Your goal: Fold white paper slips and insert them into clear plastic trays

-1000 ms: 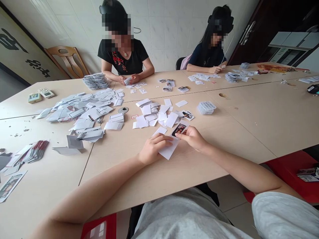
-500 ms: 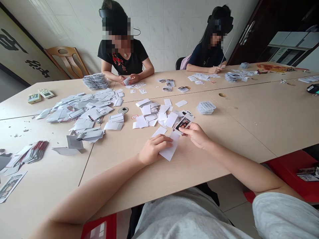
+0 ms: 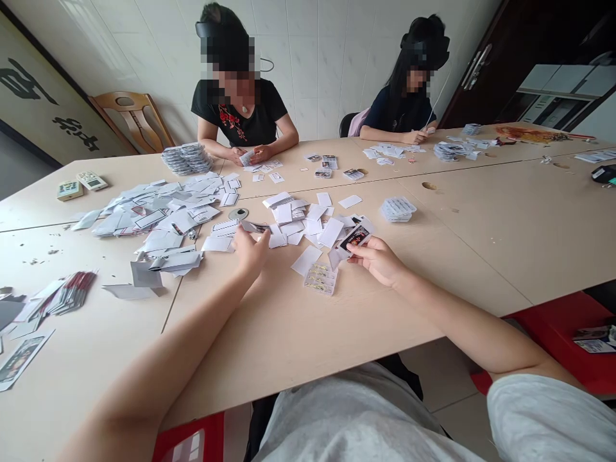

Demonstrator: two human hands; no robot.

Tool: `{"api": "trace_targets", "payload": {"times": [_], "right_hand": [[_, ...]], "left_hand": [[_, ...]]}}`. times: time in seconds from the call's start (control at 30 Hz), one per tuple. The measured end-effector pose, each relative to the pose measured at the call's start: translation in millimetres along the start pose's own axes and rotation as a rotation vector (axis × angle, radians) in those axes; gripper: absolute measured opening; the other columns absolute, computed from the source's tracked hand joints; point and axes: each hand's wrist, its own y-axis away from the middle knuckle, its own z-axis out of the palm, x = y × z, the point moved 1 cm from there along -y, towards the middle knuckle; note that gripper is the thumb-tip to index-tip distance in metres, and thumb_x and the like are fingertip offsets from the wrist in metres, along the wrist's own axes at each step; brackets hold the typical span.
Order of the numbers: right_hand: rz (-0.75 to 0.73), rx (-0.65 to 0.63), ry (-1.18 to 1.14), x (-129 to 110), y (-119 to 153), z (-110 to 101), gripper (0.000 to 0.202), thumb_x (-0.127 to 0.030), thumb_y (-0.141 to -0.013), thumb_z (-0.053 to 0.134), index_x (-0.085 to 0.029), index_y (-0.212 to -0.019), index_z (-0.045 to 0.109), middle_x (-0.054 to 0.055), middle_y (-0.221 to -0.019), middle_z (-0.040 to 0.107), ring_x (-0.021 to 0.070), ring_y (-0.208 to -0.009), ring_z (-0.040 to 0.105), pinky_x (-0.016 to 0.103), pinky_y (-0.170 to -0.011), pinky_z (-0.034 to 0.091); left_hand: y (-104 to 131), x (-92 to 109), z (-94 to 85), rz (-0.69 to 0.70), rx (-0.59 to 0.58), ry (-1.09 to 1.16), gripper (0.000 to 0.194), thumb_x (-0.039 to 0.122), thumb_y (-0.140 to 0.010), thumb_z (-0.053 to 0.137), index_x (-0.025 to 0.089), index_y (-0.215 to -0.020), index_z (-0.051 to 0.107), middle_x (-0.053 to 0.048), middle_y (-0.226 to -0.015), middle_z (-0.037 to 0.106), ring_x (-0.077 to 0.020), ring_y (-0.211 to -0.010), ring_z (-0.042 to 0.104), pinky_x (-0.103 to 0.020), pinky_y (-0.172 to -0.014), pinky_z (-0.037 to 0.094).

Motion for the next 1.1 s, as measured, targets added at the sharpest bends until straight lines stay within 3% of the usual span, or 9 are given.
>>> {"api": "trace_targets", "payload": {"times": [0.07, 0.13, 0.17, 0.23, 0.3, 0.43, 0.6, 0.83, 1.1], "right_hand": [[-0.031, -0.055, 0.044, -1.5, 1.3, 2.1, 0.031, -0.037, -0.067, 0.073, -0.017, -0.090, 0.065, 0.008, -0.102, 0.066, 0.0199, -0.093, 0.060, 0.034, -0.078, 0.050], [-0.132, -0.094, 0.140, -3.1, 3.9, 4.1, 0.028, -0.038, -0.071, 0.070, -0.017, -0.089, 0.067, 0.008, -0.100, 0.067, 0.0214, -0.096, 0.060, 0.038, -0.084, 0.048], [-0.216, -0.105, 0.208, -4.0, 6.0, 5.0, 0.025, -0.037, -0.072, 0.069, -0.018, -0.088, 0.068, 0.007, -0.099, 0.067, 0.0217, -0.098, 0.060, 0.039, -0.087, 0.047], [-0.416, -0.133, 0.379, -6.0, 11.6, 6.4, 0.017, -0.033, -0.074, 0.068, -0.021, -0.086, 0.069, 0.006, -0.096, 0.067, 0.0211, -0.097, 0.060, 0.038, -0.088, 0.046], [-0.564, -0.224, 0.553, -7.0, 18.3, 8.1, 0.014, -0.030, -0.076, 0.066, -0.023, -0.086, 0.070, 0.006, -0.099, 0.065, 0.0204, -0.094, 0.061, 0.036, -0.084, 0.048], [-0.622, -0.378, 0.739, -5.8, 27.2, 10.4, 0.017, -0.029, -0.082, 0.059, -0.025, -0.094, 0.070, 0.006, -0.110, 0.062, 0.0192, -0.090, 0.062, 0.031, -0.074, 0.050], [-0.710, -0.426, 0.736, -5.6, 27.6, 11.4, 0.017, -0.028, -0.081, 0.060, -0.025, -0.096, 0.069, 0.008, -0.117, 0.060, 0.0229, -0.107, 0.057, 0.036, -0.086, 0.049], [-0.806, -0.461, 0.811, -8.4, 26.9, 11.2, 0.018, -0.027, -0.086, 0.054, -0.027, -0.097, 0.068, 0.007, -0.115, 0.060, 0.0218, -0.111, 0.054, 0.037, -0.090, 0.047], [-0.863, -0.349, 0.882, -5.2, 25.1, 9.6, 0.018, -0.027, -0.085, 0.056, -0.027, -0.096, 0.070, 0.007, -0.086, 0.058, 0.0189, -0.084, 0.056, 0.032, -0.070, 0.049]], "left_hand": [[-0.1, 0.7, -2.1, -0.041, 0.129, -0.111, 0.067, 0.029, -0.066, 0.067, 0.018, -0.123, 0.036, -0.017, -0.127, 0.037, -0.0349, -0.123, 0.032, -0.055, -0.098, 0.028], [12.1, 9.6, -2.1, 0.064, 0.106, -0.138, 0.064, 0.031, -0.068, 0.066, 0.021, -0.124, 0.037, -0.015, -0.133, 0.032, -0.0349, -0.126, 0.028, -0.055, -0.100, 0.025], [21.4, 16.1, -1.6, 0.150, 0.046, -0.132, 0.051, 0.035, -0.071, 0.063, 0.022, -0.117, 0.045, -0.013, -0.130, 0.037, -0.0341, -0.124, 0.031, -0.054, -0.098, 0.027], [42.5, 29.9, 0.5, 0.293, -0.249, -0.110, 0.027, 0.043, -0.080, 0.054, 0.022, -0.095, 0.058, -0.009, -0.109, 0.055, -0.0296, -0.110, 0.045, -0.050, -0.094, 0.032], [61.8, 41.1, 1.9, 0.314, -0.554, -0.048, 0.031, 0.050, -0.083, 0.049, 0.021, -0.085, 0.061, -0.005, -0.089, 0.061, -0.0240, -0.093, 0.053, -0.042, -0.085, 0.040], [80.5, 51.2, 1.0, 0.369, -0.753, 0.003, 0.037, 0.056, -0.075, 0.057, 0.021, -0.087, 0.059, -0.002, -0.089, 0.064, -0.0197, -0.085, 0.056, -0.034, -0.076, 0.042], [82.3, 47.2, 1.6, 0.575, -0.759, -0.081, 0.059, 0.061, -0.057, 0.070, 0.021, -0.098, 0.055, -0.004, -0.096, 0.062, -0.0230, -0.092, 0.053, -0.039, -0.087, 0.036], [81.5, 42.9, 4.5, 0.542, -0.832, 0.030, 0.038, 0.051, -0.077, 0.059, 0.021, -0.099, 0.056, -0.002, -0.093, 0.063, -0.0188, -0.085, 0.056, -0.034, -0.082, 0.038], [85.9, 43.3, 3.1, 0.608, -0.551, -0.059, 0.016, 0.030, -0.088, 0.047, 0.019, -0.084, 0.058, -0.001, -0.077, 0.061, -0.0159, -0.075, 0.054, -0.035, -0.079, 0.035]]}}
